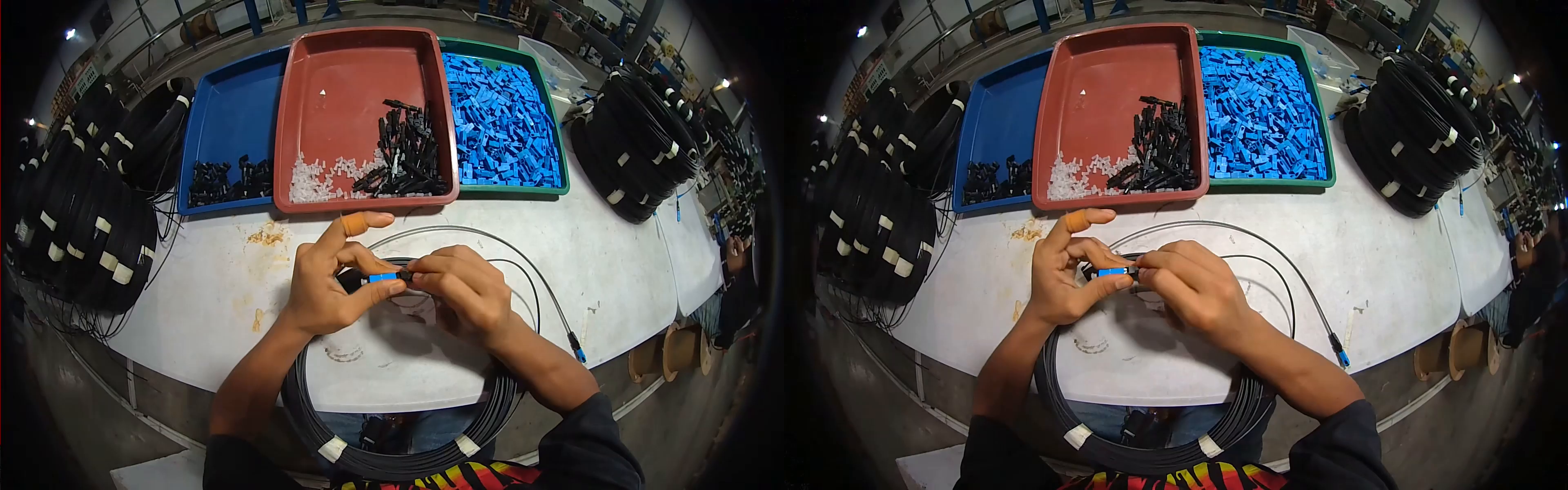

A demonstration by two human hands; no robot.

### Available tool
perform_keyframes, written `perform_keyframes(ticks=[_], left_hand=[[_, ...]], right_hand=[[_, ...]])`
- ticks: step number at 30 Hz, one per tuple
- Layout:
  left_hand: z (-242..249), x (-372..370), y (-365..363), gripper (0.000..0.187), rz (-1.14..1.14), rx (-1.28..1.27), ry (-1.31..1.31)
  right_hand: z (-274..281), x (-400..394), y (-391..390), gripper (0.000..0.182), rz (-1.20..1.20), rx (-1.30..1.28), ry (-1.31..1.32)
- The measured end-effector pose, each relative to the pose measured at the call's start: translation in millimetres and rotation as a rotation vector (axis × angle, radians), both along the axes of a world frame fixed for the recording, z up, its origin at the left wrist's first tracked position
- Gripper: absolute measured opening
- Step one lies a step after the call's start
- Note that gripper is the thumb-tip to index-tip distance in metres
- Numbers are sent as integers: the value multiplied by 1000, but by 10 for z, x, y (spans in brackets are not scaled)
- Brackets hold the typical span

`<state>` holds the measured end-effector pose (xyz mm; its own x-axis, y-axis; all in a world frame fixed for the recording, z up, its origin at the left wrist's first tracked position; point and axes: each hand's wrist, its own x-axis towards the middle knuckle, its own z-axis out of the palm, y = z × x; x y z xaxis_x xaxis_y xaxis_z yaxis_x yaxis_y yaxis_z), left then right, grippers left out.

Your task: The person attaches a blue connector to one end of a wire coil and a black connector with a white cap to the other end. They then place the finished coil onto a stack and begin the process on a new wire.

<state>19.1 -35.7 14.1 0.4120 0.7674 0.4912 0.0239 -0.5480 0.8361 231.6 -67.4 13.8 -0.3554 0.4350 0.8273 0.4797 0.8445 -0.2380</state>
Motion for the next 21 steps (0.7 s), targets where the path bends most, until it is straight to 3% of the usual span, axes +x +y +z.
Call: perform_keyframes(ticks=[1,3,4,6,10,13,18,21], left_hand=[[5,11,2,64,-26,-159,-51],[-8,13,-3,61,-24,-99,2],[-48,11,11,59,-27,62,12],[-82,16,18,54,-29,262,25],[-74,36,3,52,-19,282,29],[7,43,-13,47,10,382,76],[5,67,23,41,8,651,94],[9,29,65,37,33,572,150]], right_hand=[[4,6,1,34,-2,2,-2],[-3,9,-9,33,-1,-12,-41],[5,13,-28,33,-7,-11,-38],[29,28,-74,31,26,-243,38],[-5,22,-57,30,43,-315,106],[-17,24,-37,29,60,-272,116],[-58,41,-41,29,70,-432,166],[-79,36,0,27,79,-579,210]])
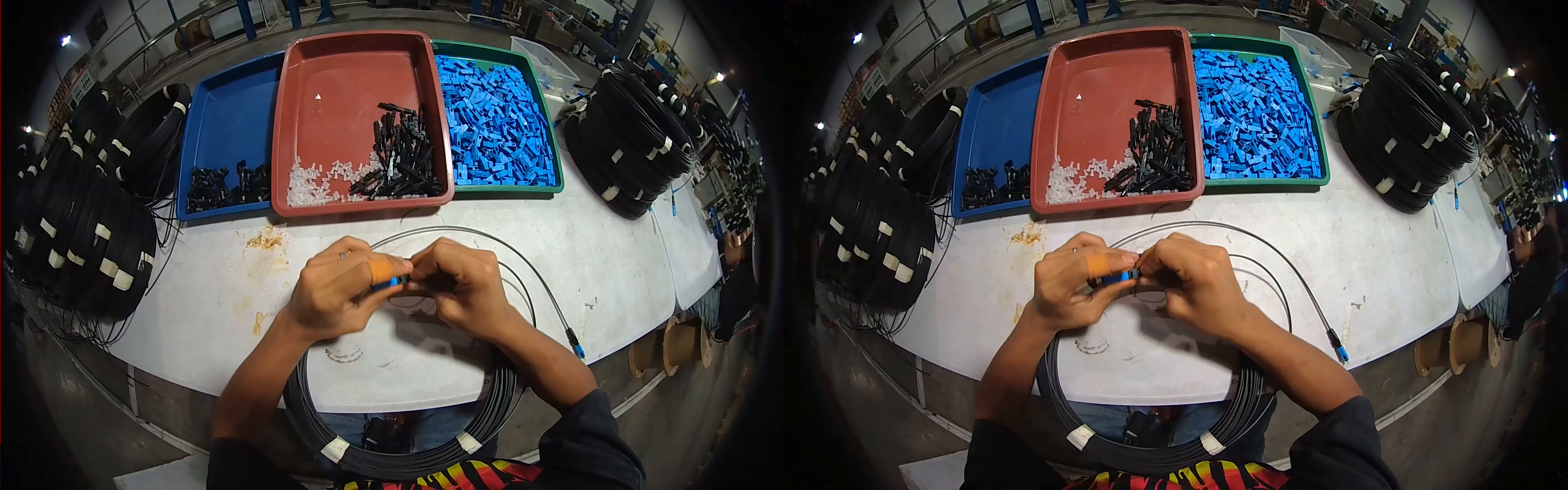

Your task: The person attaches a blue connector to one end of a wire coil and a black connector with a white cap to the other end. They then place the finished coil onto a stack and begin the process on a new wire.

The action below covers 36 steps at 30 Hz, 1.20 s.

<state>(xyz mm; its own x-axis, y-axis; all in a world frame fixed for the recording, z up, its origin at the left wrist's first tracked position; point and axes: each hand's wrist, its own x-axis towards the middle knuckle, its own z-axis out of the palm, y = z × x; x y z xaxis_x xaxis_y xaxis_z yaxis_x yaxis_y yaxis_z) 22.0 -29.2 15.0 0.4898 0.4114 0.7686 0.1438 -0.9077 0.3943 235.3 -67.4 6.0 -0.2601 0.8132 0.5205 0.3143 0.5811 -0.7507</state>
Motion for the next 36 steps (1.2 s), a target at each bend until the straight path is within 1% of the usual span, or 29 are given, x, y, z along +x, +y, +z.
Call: perform_keyframes(ticks=[1,2,3,4,6,8,10,11,12,14,15,16,17,18,19,22,23,24,26,27,28,30,32,34,35,36], left_hand=[[-5,-27,49,37,-1,0,3],[-9,-60,126,34,24,55,33],[4,-100,177,31,51,110,62],[67,-153,176,26,115,58,85],[54,-289,266,26,171,-25,41],[18,-453,337,22,227,-145,-4],[-16,-581,351,18,289,-231,-32],[-50,-631,337,16,311,-274,-5],[-89,-667,312,15,330,-317,25],[-122,-675,227,14,333,-440,116],[-123,-685,196,15,317,-411,174],[-116,-676,165,15,323,-412,174],[-108,-650,125,16,313,-499,198],[-103,-636,85,17,300,-586,222],[-94,-635,55,17,298,-587,221],[-62,-633,3,20,266,-736,209],[-62,-670,-12,25,254,-650,259],[-73,-692,-38,25,244,-647,264],[-127,-741,-112,28,237,-714,206],[-160,-783,-140,31,230,-803,188],[-174,-801,-198,31,217,-804,197],[-150,-811,-319,37,215,-854,115],[-148,-837,-418,56,167,-933,108],[-190,-816,-516,65,170,-852,115],[-196,-815,-561,72,147,-874,121],[-218,-824,-585,78,167,-787,150]], right_hand=[[47,6,14,30,-34,35,-53],[107,28,40,33,-69,70,-107],[120,68,79,44,-97,96,-107],[177,118,115,50,-131,70,-124],[271,271,159,47,-267,0,-227],[222,544,169,43,-387,23,-472],[153,767,39,40,-541,-163,-628],[75,868,-54,40,-599,-170,-700],[35,954,-147,34,-636,-254,-722],[-105,1149,-297,24,-638,-231,-671],[-105,1175,-366,24,-635,-230,-670],[-82,1186,-427,19,-660,-300,-628],[-73,1182,-475,15,-685,-372,-586],[-96,1176,-507,15,-682,-374,-587],[-129,1179,-537,17,-676,-369,-603],[-100,1130,-649,22,-663,-349,-600],[-74,1100,-682,26,-646,-329,-580],[-55,1095,-717,26,-656,-332,-576],[-10,1085,-792,32,-649,-230,-631],[63,1064,-843,35,-603,-353,-519],[53,1049,-921,35,-616,-360,-515],[40,1009,-1097,36,-436,-459,-308],[121,801,-1265,33,-427,-726,13],[-54,693,-1430,34,-423,-713,226],[-234,649,-1497,35,-444,-589,277],[-371,599,-1547,37,-465,-462,329]])
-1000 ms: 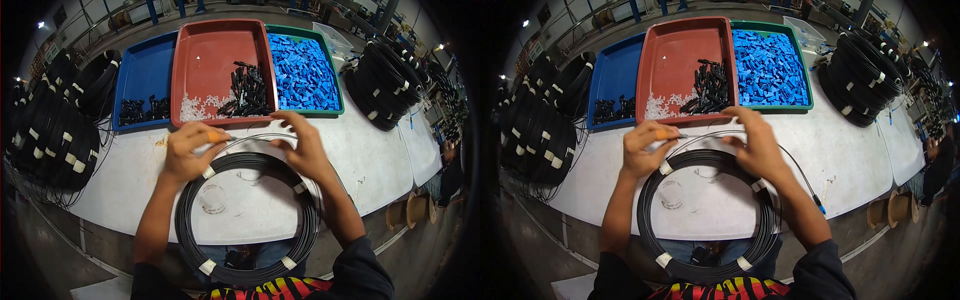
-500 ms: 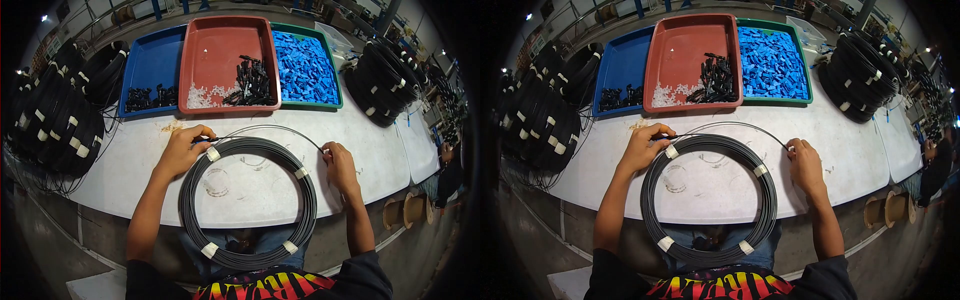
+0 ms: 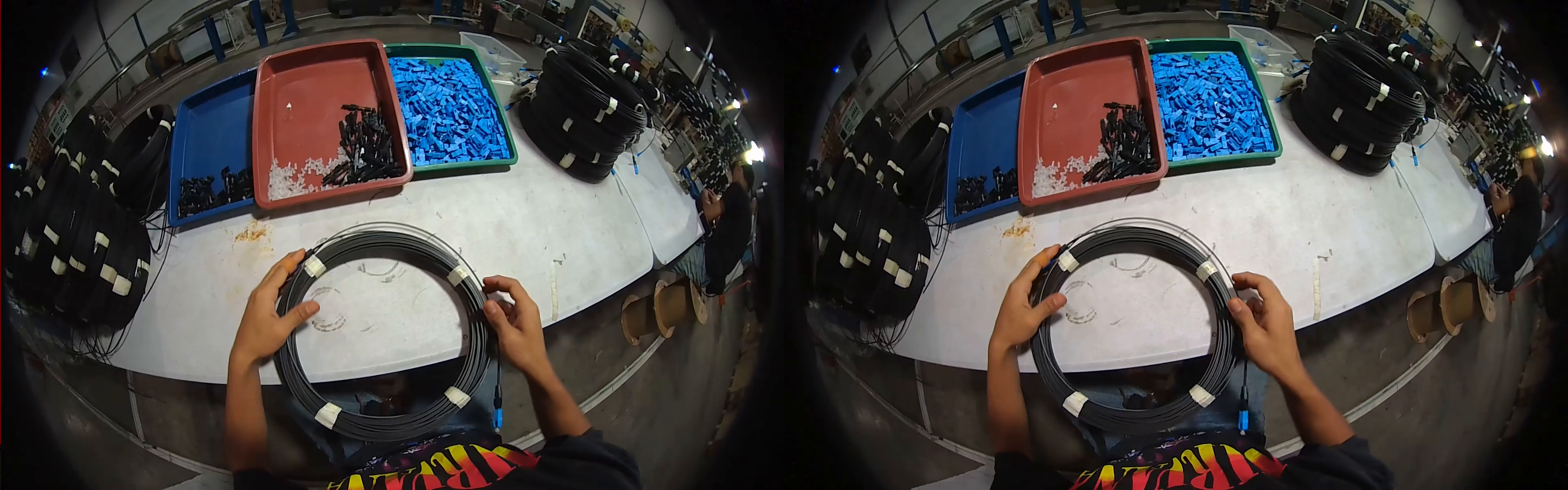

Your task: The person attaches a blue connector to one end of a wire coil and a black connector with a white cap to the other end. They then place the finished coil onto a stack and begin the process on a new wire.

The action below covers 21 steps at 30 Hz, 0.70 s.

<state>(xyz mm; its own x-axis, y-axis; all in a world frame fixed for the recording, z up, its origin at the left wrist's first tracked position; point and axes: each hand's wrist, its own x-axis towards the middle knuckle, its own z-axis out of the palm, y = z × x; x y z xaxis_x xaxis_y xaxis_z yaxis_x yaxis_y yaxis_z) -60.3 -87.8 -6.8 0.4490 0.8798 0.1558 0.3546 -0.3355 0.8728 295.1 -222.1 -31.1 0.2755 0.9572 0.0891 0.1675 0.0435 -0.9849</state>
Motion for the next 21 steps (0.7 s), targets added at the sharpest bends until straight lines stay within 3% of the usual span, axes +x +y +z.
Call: perform_keyframes(ticks=[2,4,6,8,10,15,21], left_hand=[[-61,-1,-61,83,26,6,-23],[-80,26,-110,85,26,10,-34],[-60,55,-155,86,12,18,-47],[-29,60,-191,86,79,-75,-78],[-22,36,-201,87,65,-90,-88],[20,96,-237,85,106,-63,-29],[-73,136,-346,92,235,-162,-201]], right_hand=[[111,-144,-139,40,-54,-10,163],[178,-249,-298,55,-90,-211,28],[131,-450,-403,78,-106,17,-505],[228,-683,-516,92,-65,-20,-572],[153,-750,-567,99,-102,-40,-466],[238,-861,-551,83,-162,-94,-198],[324,-669,-494,80,-105,-125,-180]])
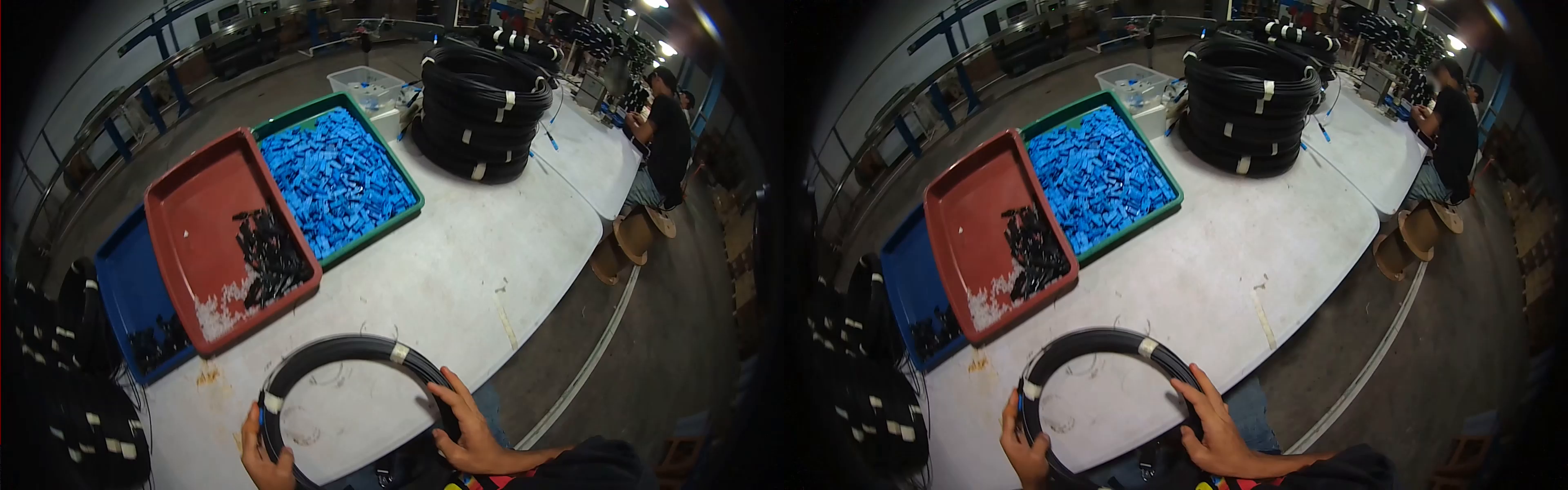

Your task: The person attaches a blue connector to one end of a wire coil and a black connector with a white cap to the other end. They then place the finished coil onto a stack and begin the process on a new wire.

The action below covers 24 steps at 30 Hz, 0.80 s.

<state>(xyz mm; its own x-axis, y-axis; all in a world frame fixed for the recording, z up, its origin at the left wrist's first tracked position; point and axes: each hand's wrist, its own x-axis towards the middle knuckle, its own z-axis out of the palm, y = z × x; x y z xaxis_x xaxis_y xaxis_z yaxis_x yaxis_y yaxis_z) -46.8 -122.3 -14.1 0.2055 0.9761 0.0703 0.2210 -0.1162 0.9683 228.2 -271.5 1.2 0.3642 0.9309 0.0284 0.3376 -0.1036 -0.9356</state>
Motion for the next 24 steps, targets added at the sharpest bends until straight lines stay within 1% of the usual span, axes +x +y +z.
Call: perform_keyframes(ticks=[1,2,3,4,6,7,9,10,11,13,14,15,17,18,19,21,23,24], left_hand=[[-85,-48,-15,91,-18,55,49],[-204,-146,-107,78,-2,143,218],[-262,-177,-162,64,16,229,385],[-170,-46,-163,64,5,218,379],[100,240,-216,75,165,-229,12],[183,335,-155,75,155,-237,14],[394,489,16,76,16,104,232],[534,556,74,76,4,29,199],[683,608,149,76,-15,26,204],[1011,736,296,76,-89,138,261],[1126,801,379,76,-110,126,212],[1366,939,518,76,-126,128,218],[1865,1315,828,75,-256,226,239],[1784,1473,978,90,-199,163,103],[1897,1673,1126,87,-215,150,111],[2133,2164,1440,82,-318,111,-80],[2346,2690,1736,81,-346,317,55],[2436,2973,1878,81,-350,377,42]], right_hand=[[19,51,20,79,41,-28,-11],[51,104,61,74,16,-3,20],[60,164,112,74,5,-12,17],[62,237,164,72,-1,4,39],[119,373,274,69,-25,16,57],[134,444,314,69,-35,9,57],[206,552,358,71,-69,24,80],[310,581,366,68,-109,27,93],[459,619,377,68,-129,23,98],[826,704,389,66,-187,22,51],[1048,759,417,65,-232,6,0],[1229,819,466,65,-248,6,7],[1569,971,569,66,-422,33,139],[1726,1083,626,66,-457,39,138],[1886,1238,697,66,-464,45,135],[2149,1572,861,67,-508,76,-36],[2311,2022,1039,73,-539,145,-105],[2394,2255,1151,73,-566,186,-95]])
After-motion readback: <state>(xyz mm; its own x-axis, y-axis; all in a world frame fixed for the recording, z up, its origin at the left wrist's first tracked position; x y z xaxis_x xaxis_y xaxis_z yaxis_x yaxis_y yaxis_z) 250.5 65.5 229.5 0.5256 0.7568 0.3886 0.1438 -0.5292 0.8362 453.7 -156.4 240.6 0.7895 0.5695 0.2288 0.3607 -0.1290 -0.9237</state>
